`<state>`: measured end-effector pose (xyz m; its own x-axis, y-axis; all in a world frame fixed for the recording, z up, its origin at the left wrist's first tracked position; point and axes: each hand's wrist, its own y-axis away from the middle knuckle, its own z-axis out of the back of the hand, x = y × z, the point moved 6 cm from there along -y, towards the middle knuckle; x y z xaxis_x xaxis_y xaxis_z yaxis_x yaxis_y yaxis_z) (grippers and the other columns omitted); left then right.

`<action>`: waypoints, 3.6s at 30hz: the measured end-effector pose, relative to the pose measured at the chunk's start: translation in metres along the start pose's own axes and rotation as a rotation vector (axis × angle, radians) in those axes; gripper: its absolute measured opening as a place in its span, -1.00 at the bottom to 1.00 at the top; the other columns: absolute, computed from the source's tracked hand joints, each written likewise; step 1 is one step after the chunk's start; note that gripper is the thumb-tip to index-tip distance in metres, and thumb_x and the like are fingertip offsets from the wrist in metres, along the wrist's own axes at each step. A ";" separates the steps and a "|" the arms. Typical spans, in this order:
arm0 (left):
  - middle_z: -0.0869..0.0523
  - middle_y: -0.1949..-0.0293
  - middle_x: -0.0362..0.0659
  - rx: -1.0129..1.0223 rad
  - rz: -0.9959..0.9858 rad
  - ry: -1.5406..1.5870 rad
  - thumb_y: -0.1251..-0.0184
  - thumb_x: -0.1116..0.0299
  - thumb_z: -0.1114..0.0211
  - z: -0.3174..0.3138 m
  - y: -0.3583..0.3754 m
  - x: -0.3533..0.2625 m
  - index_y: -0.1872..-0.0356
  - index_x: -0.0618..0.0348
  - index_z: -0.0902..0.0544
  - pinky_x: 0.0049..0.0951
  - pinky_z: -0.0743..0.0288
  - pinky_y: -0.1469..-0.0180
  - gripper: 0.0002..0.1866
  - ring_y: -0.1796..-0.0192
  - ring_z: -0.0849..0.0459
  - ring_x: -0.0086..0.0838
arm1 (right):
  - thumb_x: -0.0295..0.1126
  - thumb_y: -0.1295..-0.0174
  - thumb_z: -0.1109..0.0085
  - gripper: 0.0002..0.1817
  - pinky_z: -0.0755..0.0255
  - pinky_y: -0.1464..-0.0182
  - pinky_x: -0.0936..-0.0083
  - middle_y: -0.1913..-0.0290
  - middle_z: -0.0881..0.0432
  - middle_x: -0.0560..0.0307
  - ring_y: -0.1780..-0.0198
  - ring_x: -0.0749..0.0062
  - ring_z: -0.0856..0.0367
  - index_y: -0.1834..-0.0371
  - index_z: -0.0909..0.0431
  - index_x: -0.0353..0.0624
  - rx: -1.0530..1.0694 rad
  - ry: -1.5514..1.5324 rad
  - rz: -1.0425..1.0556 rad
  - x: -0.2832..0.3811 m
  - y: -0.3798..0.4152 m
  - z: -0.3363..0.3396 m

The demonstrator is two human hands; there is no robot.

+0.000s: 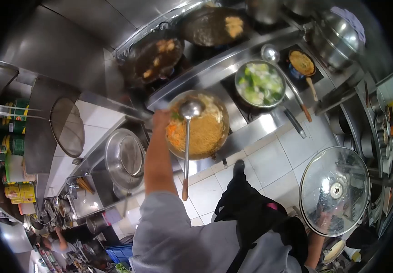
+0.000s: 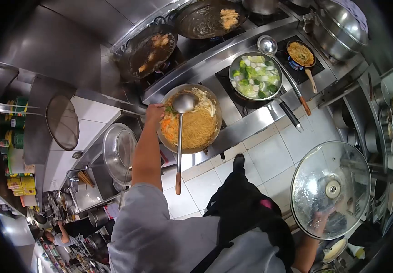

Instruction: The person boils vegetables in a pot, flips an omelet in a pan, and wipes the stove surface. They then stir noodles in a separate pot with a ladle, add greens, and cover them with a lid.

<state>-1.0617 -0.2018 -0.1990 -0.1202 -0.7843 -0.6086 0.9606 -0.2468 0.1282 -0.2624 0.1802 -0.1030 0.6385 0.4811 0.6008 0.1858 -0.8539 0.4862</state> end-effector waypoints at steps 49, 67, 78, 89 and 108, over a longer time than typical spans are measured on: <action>-0.70 0.33 0.20 -0.053 0.104 -0.268 -0.50 0.26 -0.01 0.041 0.412 -0.087 -0.48 0.00 -0.22 0.12 -0.50 0.25 -0.45 0.32 -0.65 0.19 | 0.10 -0.26 -0.10 -0.36 -0.49 -0.22 0.10 -0.15 -0.60 -0.07 -0.15 0.03 -0.58 -0.20 -0.50 -0.20 0.766 0.043 -0.610 -0.083 -0.100 -0.213; -0.67 0.40 0.34 0.025 0.119 -0.104 -0.47 0.25 -0.05 -0.014 0.482 -0.091 -0.49 -0.02 -0.18 0.19 -0.51 0.28 -0.41 0.35 -0.65 0.28 | 0.06 -0.30 -0.04 -0.43 -0.49 -0.20 0.11 -0.09 -0.62 -0.06 -0.11 0.04 -0.59 -0.13 -0.52 -0.21 0.747 0.120 -0.684 -0.122 -0.027 -0.210; -0.70 0.42 0.26 -0.216 0.221 -0.213 -0.47 0.28 -0.04 -0.014 0.442 -0.097 -0.47 -0.03 -0.26 0.11 -0.52 0.26 -0.44 0.34 -0.68 0.21 | 0.08 -0.34 -0.04 -0.45 -0.52 -0.17 0.15 -0.04 -0.64 -0.04 -0.07 0.10 -0.62 -0.09 -0.54 -0.21 0.809 0.127 -0.764 -0.103 -0.091 -0.232; -0.43 0.61 -0.23 -0.114 0.613 0.710 -0.58 0.30 0.09 -0.077 0.469 -0.174 -0.51 0.03 -0.17 -0.46 -0.42 0.67 -0.48 0.68 -0.42 -0.53 | 0.02 -0.37 0.00 -0.53 -0.58 -0.10 0.23 0.00 -0.65 -0.03 -0.02 0.13 -0.65 -0.04 -0.54 -0.17 0.858 0.191 -0.768 -0.097 -0.141 -0.244; -0.54 0.58 -0.13 0.126 0.598 0.443 -0.52 0.27 0.00 -0.042 0.506 -0.213 -0.53 0.03 -0.13 -0.32 -0.53 0.61 -0.40 0.64 -0.54 -0.42 | -0.04 -0.32 -0.08 -0.53 -0.54 -0.18 0.17 -0.03 -0.66 -0.02 -0.06 0.12 -0.64 -0.08 -0.55 -0.19 0.895 0.103 -0.867 -0.106 -0.132 -0.235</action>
<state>-0.5397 -0.1355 -0.0373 0.5506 -0.5090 -0.6616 0.7910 0.0650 0.6083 -0.5297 0.2881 -0.0818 -0.0017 0.9308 0.3655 0.9835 -0.0645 0.1689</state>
